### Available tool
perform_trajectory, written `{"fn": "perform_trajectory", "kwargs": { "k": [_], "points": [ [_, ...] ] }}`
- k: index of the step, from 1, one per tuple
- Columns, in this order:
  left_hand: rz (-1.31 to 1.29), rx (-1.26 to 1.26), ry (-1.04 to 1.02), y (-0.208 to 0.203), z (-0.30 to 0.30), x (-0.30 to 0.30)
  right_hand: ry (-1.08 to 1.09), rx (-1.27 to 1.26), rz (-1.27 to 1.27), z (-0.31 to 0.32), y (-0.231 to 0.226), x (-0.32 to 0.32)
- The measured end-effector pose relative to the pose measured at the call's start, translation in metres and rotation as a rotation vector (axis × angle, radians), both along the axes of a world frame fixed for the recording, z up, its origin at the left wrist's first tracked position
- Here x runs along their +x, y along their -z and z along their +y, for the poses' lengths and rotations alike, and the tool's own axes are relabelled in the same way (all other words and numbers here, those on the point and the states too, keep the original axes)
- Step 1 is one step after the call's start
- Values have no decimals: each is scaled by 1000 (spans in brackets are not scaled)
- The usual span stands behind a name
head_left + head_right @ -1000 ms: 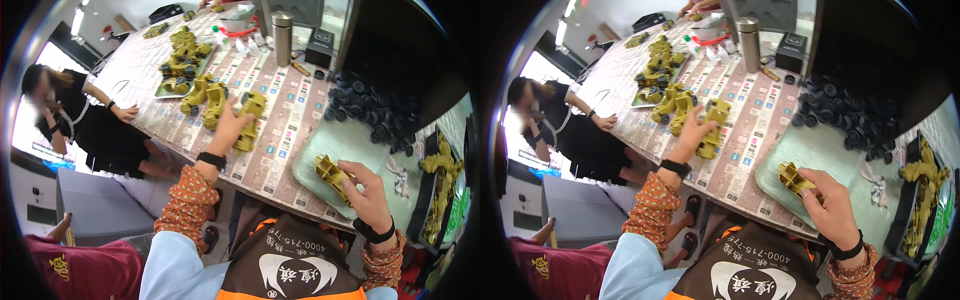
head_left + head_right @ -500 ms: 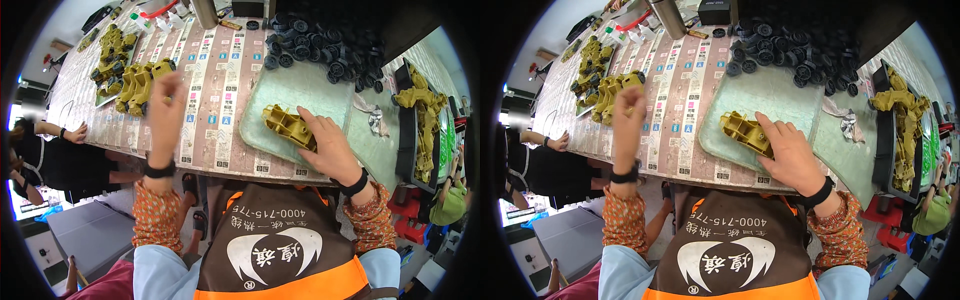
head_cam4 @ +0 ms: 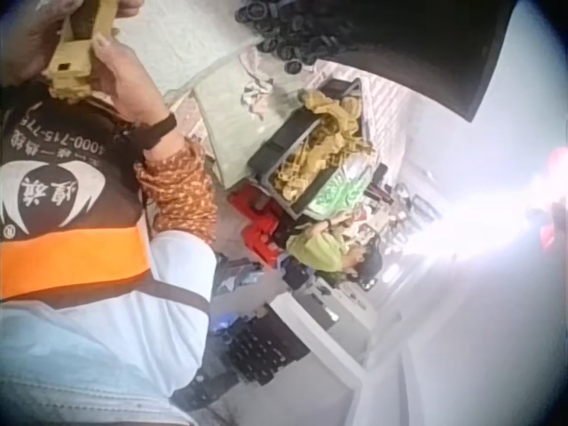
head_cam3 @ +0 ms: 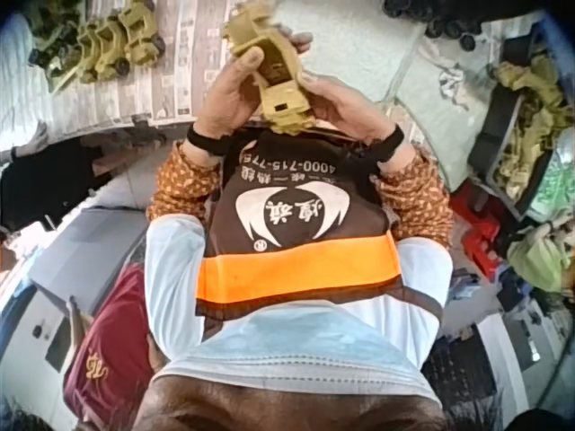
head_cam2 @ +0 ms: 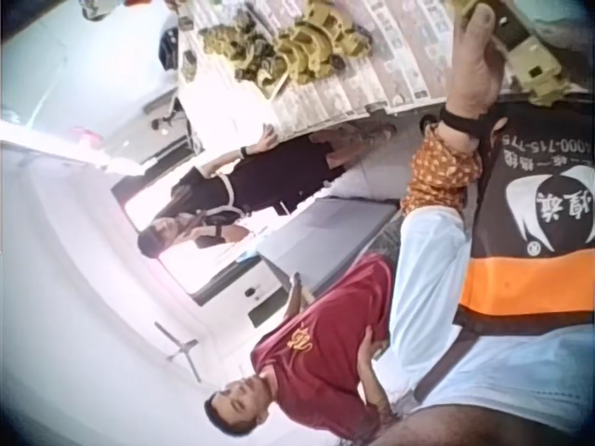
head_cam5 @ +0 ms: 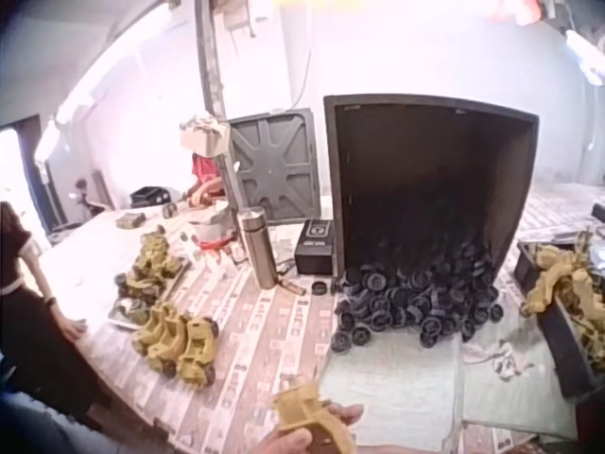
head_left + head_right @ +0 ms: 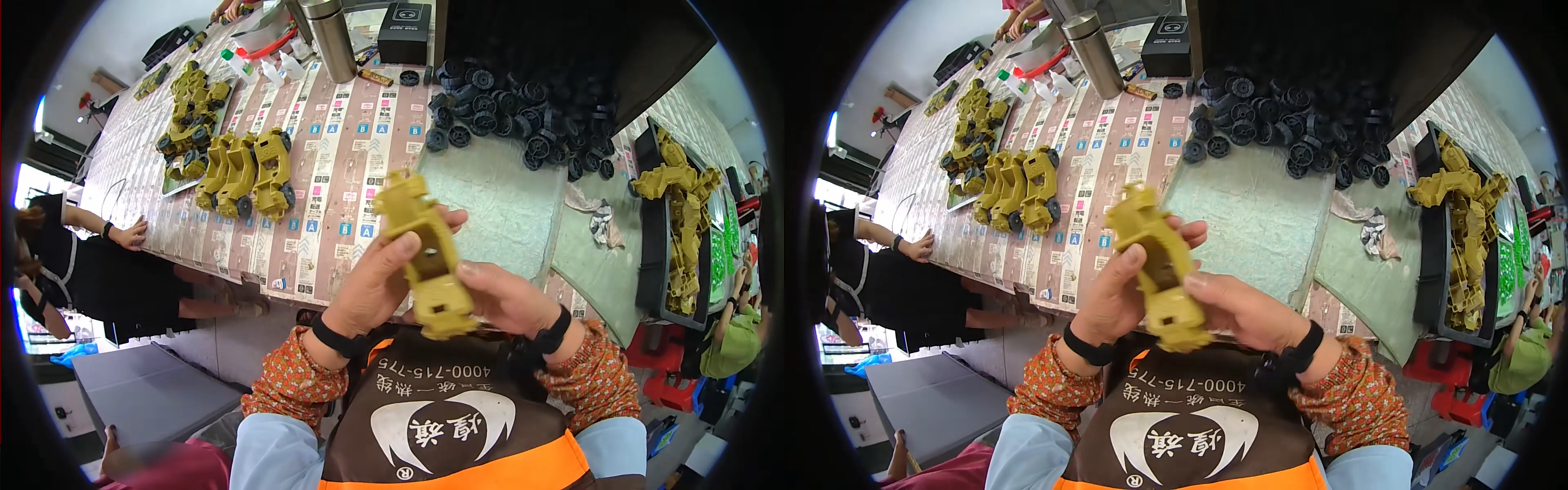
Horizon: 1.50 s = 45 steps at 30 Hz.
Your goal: The person assembles yellow plastic toy excavators by inserting black wheels into the chassis. They pick up a chassis, attach wheels one by one, and place the completed unit on a tray. The process is repeated for multiple units.
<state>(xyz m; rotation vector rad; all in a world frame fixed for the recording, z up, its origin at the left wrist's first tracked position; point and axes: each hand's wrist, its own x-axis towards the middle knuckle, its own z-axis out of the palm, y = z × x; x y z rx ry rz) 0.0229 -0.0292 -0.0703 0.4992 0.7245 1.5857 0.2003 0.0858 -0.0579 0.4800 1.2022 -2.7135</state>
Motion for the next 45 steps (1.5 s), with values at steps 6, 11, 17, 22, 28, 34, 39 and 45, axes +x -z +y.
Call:
{"fn": "perform_trajectory", "kwargs": {
  "k": [6,11,17,22,28,34,39,45],
  "points": [
    [-63,-209,-281,2,-17,-23,199,1824,-63,93,18,-48],
    [-37,-171,-223,-4,-19,-20,373,2029,15,146,43,-100],
    [-18,-212,-205,3,-28,-26,253,2155,-133,145,67,-119],
    [-7,-221,-185,7,-34,-30,339,2194,-124,155,67,-96],
    [-21,-193,-168,10,-36,-26,220,1115,-414,153,48,-52],
    [17,-204,-165,12,-35,-23,263,2002,-278,132,42,-29],
    [-31,-199,-144,14,-35,-23,188,1995,-213,126,44,-23],
    [-24,-196,-145,16,-36,-20,192,1969,-216,138,50,-11]
  ]
}}
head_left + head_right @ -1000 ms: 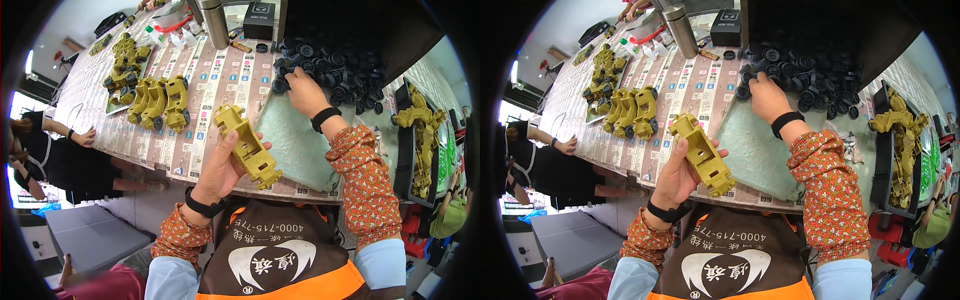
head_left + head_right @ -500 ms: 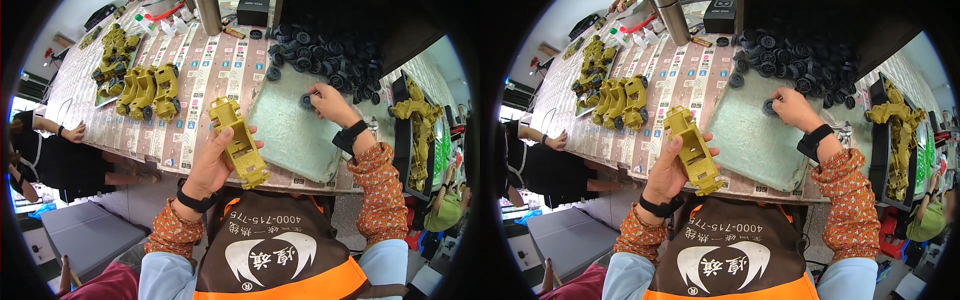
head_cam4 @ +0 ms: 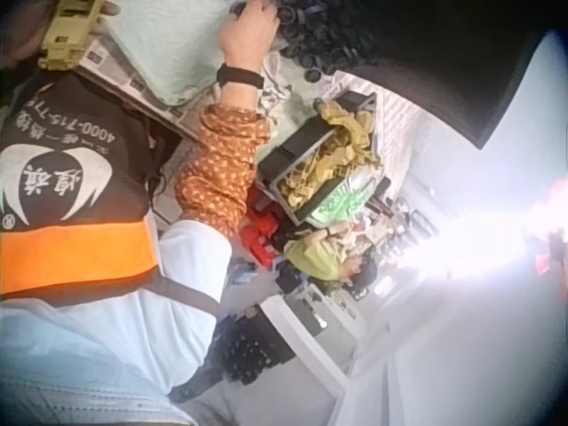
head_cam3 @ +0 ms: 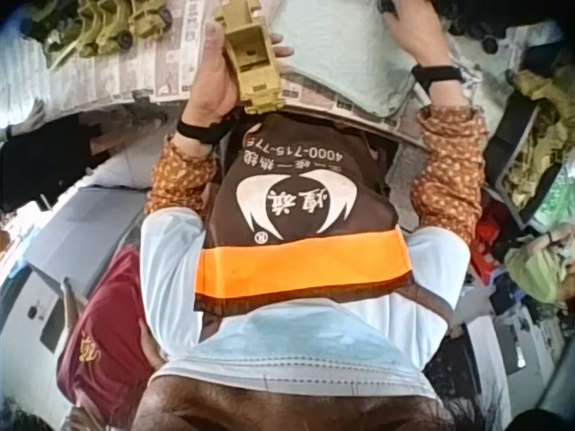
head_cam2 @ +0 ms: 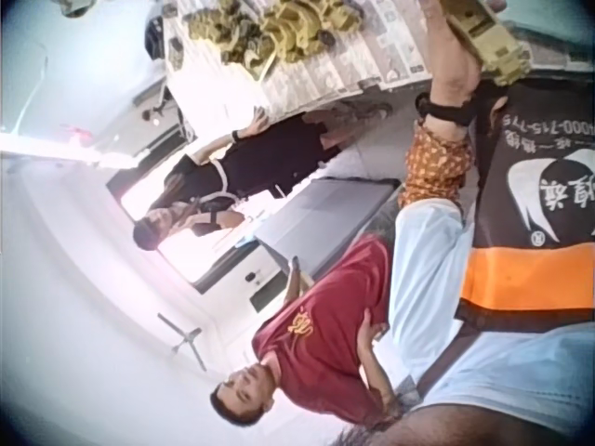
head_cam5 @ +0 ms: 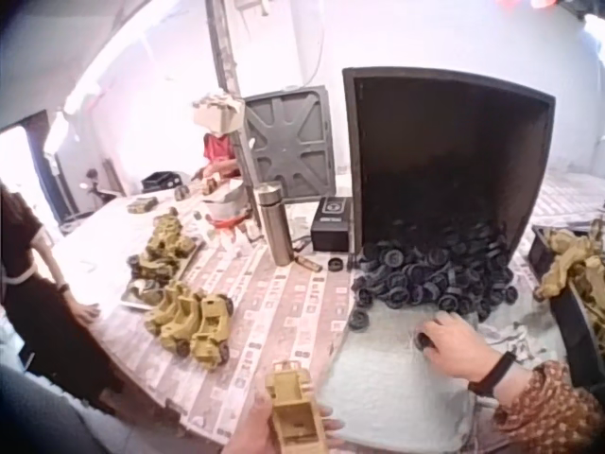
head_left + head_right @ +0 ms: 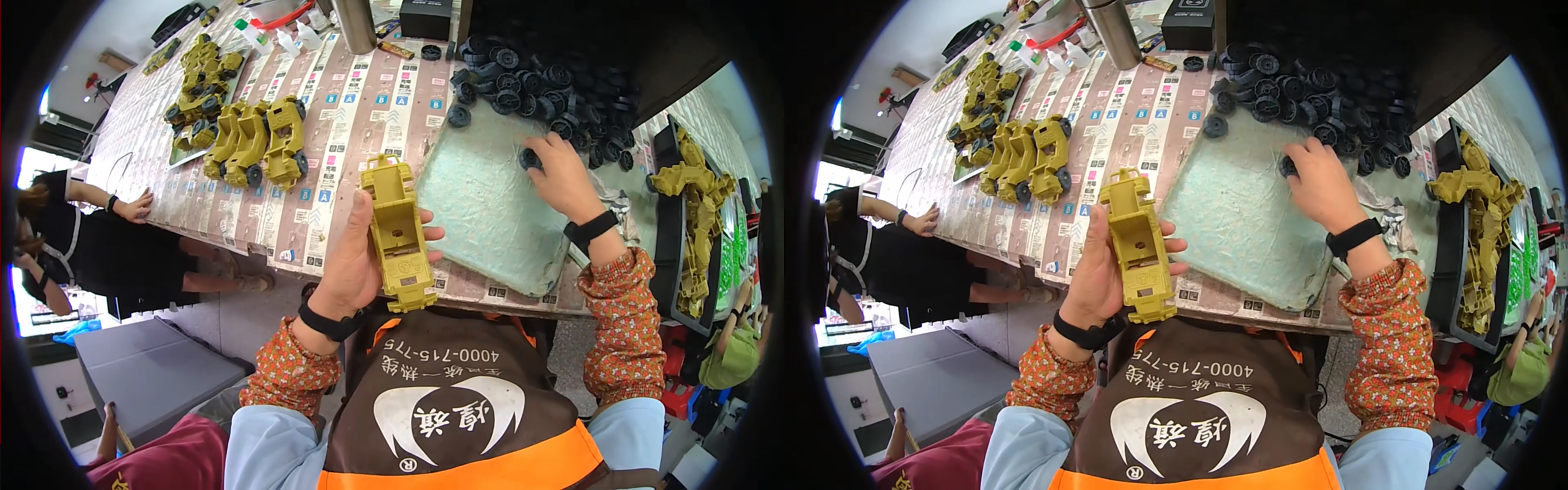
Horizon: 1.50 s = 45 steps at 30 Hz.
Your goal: The person assembles yellow plastic toy excavators by inserting black wheels into the chassis. They pick up a chassis, attach wheels one by one, and place the completed unit on a tray. The process is repeated for multiple units.
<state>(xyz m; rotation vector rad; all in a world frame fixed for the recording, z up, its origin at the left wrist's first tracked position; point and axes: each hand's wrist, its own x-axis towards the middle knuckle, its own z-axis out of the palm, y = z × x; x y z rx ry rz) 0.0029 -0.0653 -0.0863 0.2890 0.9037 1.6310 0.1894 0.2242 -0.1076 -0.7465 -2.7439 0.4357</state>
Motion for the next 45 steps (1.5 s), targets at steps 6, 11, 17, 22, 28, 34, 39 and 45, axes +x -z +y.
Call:
{"fn": "perform_trajectory", "kwargs": {
  "k": [6,11,17,22,28,34,39,45],
  "points": [
    [-39,22,-80,-2,8,12,-40,-267,101,-19,-20,-5],
    [-55,-13,-76,-7,10,22,-198,-858,381,-90,-55,-17],
    [-32,-61,-41,-21,14,27,-179,-947,512,-128,-46,-17],
    [7,-86,-17,-22,11,30,-149,-1181,599,-138,-35,-15],
    [155,-37,-24,-25,11,38,-160,-1402,659,-138,-28,-11],
    [238,-104,-5,-31,12,42,-141,-1297,611,-141,-21,-6],
    [75,-101,17,-25,7,42,-149,-1012,493,-149,-39,0],
    [-51,-92,115,-10,2,27,-241,-565,483,-180,-38,7]
  ]
}}
